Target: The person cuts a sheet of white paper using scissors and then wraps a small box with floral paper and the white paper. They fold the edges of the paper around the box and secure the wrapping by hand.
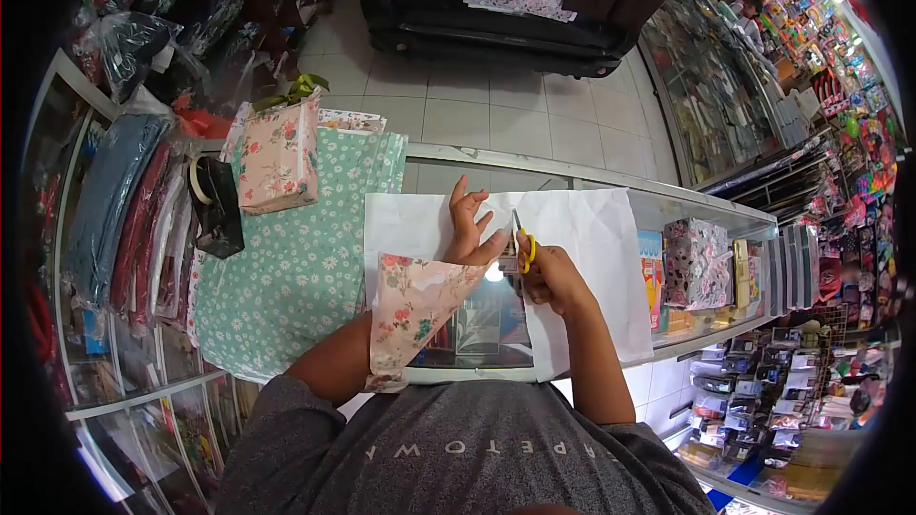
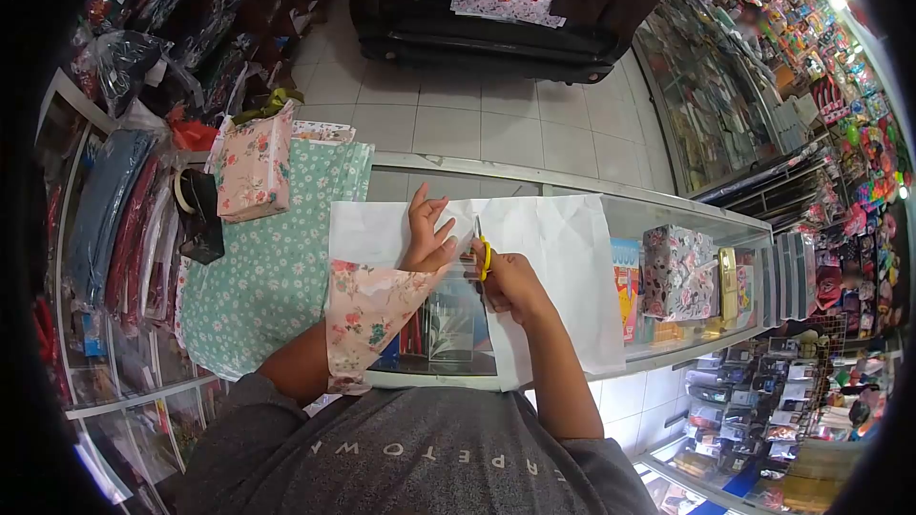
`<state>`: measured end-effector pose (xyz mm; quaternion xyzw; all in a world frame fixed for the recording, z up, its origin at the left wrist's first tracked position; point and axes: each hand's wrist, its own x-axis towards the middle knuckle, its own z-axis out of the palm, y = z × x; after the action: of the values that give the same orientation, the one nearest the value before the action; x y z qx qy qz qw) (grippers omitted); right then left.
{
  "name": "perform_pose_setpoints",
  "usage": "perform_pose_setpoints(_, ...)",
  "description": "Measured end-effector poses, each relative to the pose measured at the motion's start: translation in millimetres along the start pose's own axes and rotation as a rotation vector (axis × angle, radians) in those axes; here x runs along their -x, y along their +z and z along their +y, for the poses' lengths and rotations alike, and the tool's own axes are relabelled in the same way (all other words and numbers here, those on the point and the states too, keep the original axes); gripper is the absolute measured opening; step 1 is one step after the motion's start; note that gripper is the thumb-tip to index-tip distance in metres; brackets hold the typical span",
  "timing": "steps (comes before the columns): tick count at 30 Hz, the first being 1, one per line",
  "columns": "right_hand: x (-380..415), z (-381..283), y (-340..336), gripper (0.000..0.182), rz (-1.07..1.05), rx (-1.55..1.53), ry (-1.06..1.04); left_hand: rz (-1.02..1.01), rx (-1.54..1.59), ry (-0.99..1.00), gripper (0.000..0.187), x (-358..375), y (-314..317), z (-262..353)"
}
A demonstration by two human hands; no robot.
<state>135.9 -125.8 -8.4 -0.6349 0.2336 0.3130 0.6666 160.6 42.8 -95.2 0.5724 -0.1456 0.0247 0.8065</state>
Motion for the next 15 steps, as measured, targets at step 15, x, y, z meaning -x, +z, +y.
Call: perform_pose_setpoints(15,1.8,-2.5,-4.2,0.055,-0.038,0.003,0.026,-0.171,-0.085,0.005,0.049,1.3,-3.7,42.1)
